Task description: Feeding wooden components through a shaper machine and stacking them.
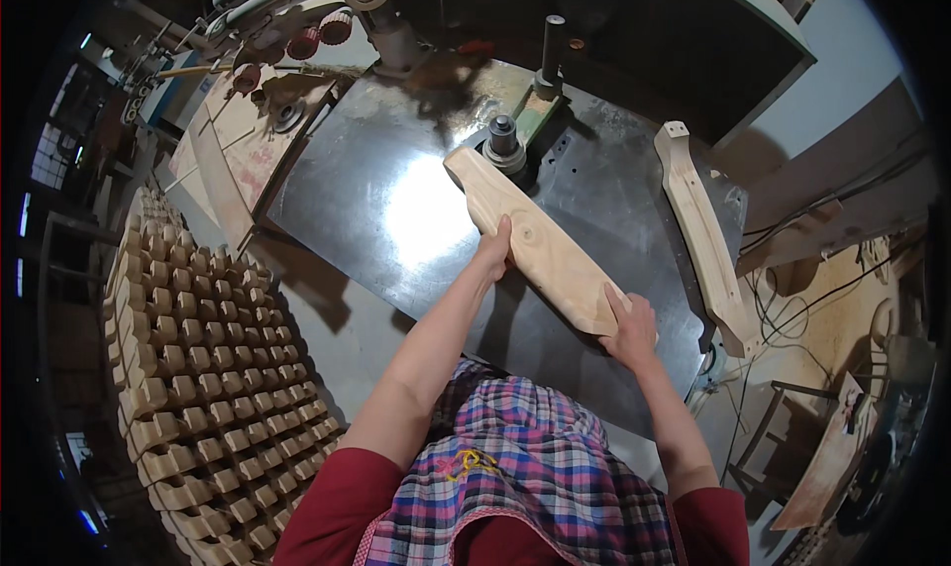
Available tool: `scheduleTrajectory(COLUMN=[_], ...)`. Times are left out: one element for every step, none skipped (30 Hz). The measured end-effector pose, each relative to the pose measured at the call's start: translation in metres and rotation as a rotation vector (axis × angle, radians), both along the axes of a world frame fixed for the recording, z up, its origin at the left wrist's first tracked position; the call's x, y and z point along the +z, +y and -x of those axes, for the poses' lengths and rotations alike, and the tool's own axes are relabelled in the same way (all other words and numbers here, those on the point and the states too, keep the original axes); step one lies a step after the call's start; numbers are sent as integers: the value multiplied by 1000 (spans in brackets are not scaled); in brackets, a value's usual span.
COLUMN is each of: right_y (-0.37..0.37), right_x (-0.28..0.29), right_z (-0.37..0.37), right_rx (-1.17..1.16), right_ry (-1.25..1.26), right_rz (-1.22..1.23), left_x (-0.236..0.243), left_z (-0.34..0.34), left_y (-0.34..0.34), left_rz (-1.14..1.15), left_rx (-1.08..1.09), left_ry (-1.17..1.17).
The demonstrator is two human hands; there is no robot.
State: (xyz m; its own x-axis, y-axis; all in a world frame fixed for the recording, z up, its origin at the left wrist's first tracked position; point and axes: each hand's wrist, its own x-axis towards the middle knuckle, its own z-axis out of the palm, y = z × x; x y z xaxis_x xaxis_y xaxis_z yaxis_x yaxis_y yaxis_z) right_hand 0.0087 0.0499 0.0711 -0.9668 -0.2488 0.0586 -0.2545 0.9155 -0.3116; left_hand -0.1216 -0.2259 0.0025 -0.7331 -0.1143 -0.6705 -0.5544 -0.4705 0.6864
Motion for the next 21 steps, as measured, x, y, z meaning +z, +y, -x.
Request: scheduleTrajectory(right_y=[-4,-8,-12,-17,-26,-35,-45,-57,-70,-80,-91,-104,-124,-143,-159,-173,-191,-209,-226,-244,-261], right_x=[0,-1,-1,-1,-1,0,0,6,12,5,-6,-15,-5,5,2,-4,-8,-13,-18,-17,-16], right_z=[2,5,9,14,19,24,28,29,29,24,16,9,4,3,10,23,30,34,37,46,58], right_rx=[-3,-6,-4,-14,-21,-30,-39,-50,-59,-68,-57,-47,-89,-142,-171,-439,-693,-767,-840,-859,-912], right_ry=[-4,-8,-6,48,103,159,214,304,394,393,284,176,-153,-479,-477,-842,-1191,-1115,-1021,-1010,-965], right_rz=[3,6,2,-29,-56,-83,-110,-121,-132,-137,-11,116,165,218,227,674,1138,1359,1578,1587,1606], left_x=[1,2,4,7,6,5,4,1,-1,-2,-3,-4,-2,4,12,19,24,23,22,17,10], left_z=[3,7,14,20,26,32,34,34,33,30,27,23,19,13,5,-1,-7,-7,-4,-1,4], left_y=[-4,-9,-14,-18,-26,-34,-43,-49,-57,-63,-69,-77,-86,-92,-100,-109,-124,-142,-160,-177,-193], left_rz=[-12,-26,-11,3,2,-6,-14,-17,-49,-83,-117,-150,-149,-210,-272,-334,-392,-416,-441,-443,-438], left_rx=[-8,-16,-7,1,3,35,67,62,125,184,243,303,291,310,326,341,367,311,253,236,225], left_ry=[-5,-10,-13,-15,-12,-16,-20,-21,13,48,81,115,112,112,109,102,95,68,40,30,40])
